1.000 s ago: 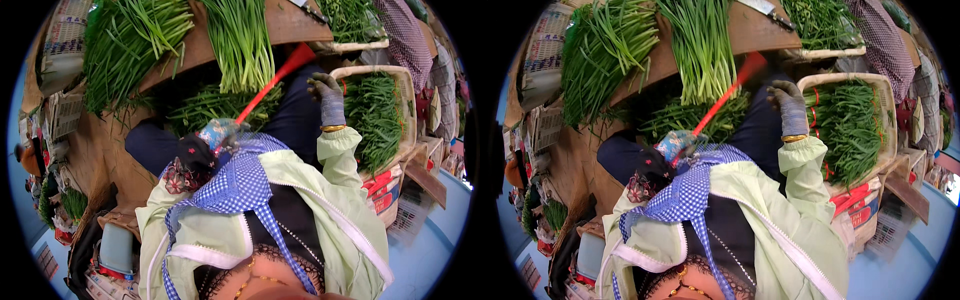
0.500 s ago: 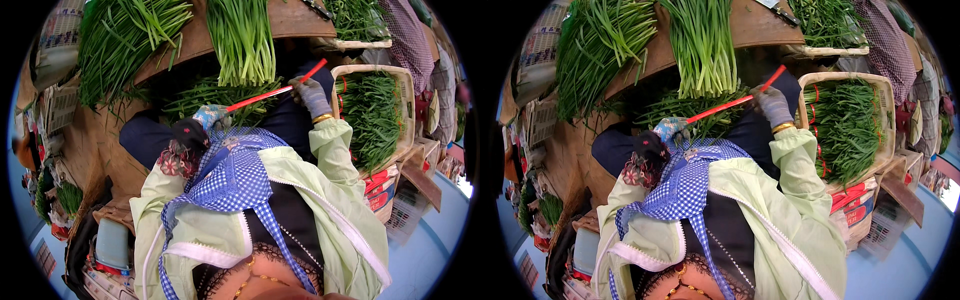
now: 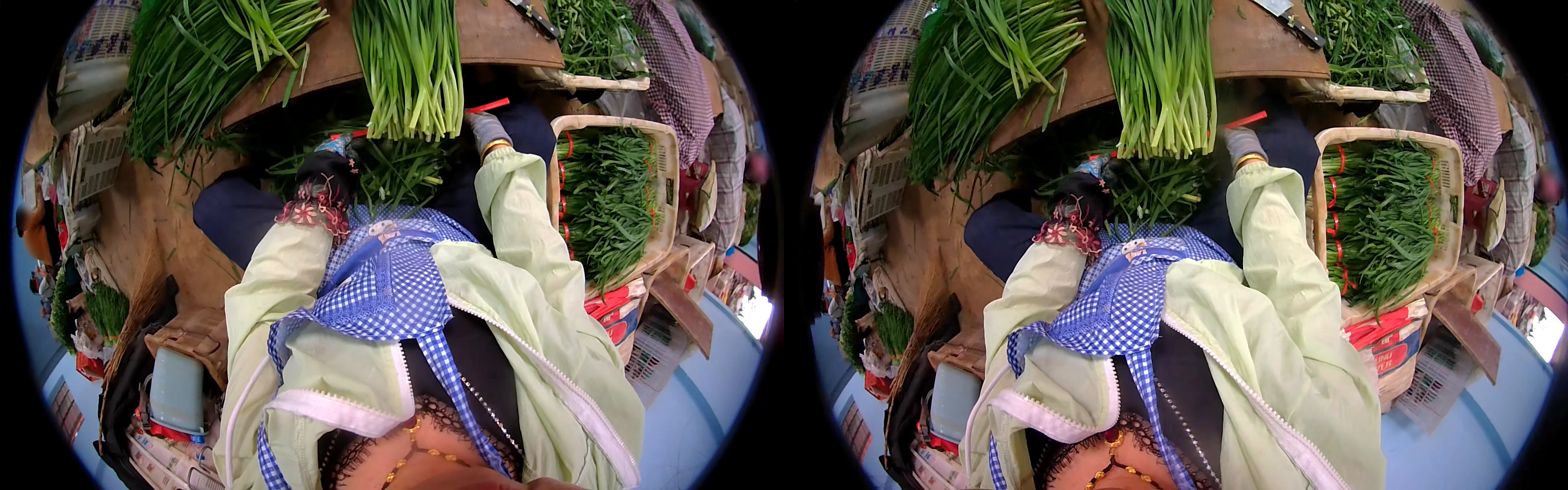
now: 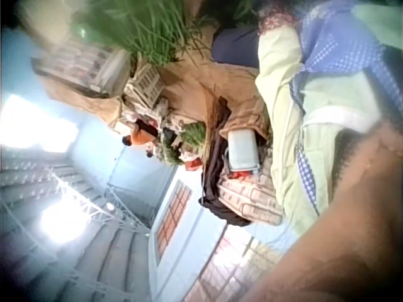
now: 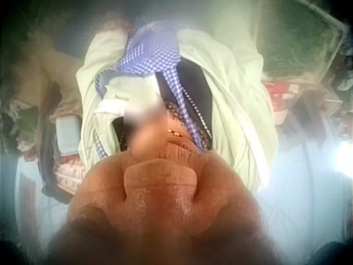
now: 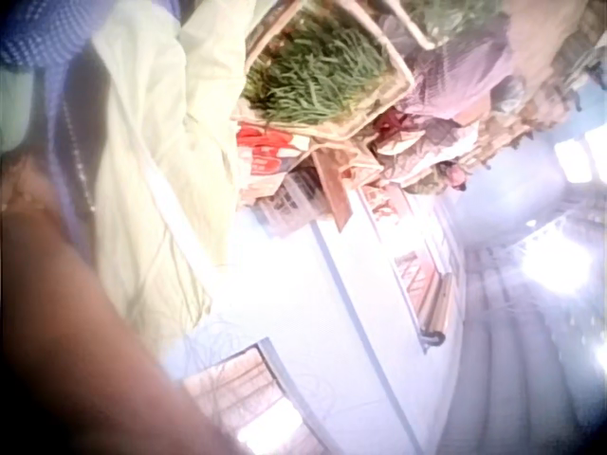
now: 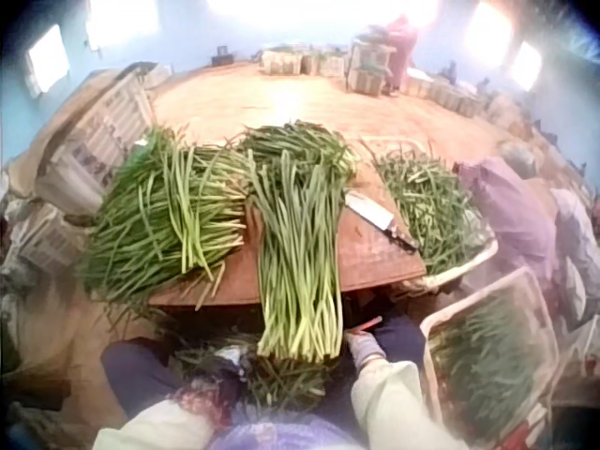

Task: The person gathers green onions from a pile, aligns them into neat bunches, and secures them with red rubber bands. The person then places the finished bundles onto a wooden table.

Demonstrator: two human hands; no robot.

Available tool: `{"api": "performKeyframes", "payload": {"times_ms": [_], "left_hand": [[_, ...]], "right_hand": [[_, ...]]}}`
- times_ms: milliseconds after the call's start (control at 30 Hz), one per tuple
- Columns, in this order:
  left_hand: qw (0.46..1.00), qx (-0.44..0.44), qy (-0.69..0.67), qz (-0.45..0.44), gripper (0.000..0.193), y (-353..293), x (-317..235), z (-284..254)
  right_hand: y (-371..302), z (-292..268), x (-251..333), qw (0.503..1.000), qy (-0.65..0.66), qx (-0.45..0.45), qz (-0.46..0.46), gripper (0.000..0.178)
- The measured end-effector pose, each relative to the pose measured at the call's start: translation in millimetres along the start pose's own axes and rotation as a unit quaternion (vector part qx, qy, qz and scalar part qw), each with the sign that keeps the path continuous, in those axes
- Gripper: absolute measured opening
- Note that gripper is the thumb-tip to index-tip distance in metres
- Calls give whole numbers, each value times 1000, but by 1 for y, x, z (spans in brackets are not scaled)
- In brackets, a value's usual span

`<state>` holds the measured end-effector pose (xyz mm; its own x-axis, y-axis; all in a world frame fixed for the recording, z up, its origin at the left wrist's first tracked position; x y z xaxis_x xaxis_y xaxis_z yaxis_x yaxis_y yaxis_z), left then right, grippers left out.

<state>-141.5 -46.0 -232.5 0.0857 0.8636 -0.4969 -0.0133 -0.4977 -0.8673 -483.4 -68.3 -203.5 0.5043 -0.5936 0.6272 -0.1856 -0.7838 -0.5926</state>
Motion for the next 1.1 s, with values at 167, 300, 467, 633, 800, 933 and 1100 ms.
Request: {"api": "performKeyframes", "payload": {"times_ms": [167, 300, 467, 633, 800, 933, 1100], "left_hand": [[982, -121, -50, 136, 25, -28, -43, 12], [929, -130, -16, 346, 23, -15, -65, 12], [912, -23, -213, 349, 23, -21, -150, 56], [909, -78, -191, 363, 23, -50, -190, 89], [913, -116, -175, 349, 24, -63, -144, 95], [914, -134, -167, 343, 24, -67, -132, 91], [913, -151, -162, 344, 24, -69, -137, 84]], "right_hand": [[-19, -18, 30, 958, 287, 10, -7, 35], [-4, -41, 48, 966, 249, -61, -2, 35], [9, -47, 82, 960, 73, -230, -146, 41], [-38, -20, 126, 947, 16, -263, -182, 29], [-59, -18, 122, 956, -36, -242, -165, 24], [-36, -14, 83, 928, 253, -191, -197, 32], [-5, -44, 60, 919, 347, -161, -91, 24]]}}
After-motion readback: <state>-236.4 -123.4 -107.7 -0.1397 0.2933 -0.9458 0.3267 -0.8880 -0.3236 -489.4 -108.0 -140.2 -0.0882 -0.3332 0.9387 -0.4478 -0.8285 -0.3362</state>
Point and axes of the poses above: each hand's wrist, its own y-axis towards the middle knuckle, its own z-axis out of the palm, x = y × z, the point moved 2 cm from there along y, towards the middle knuckle
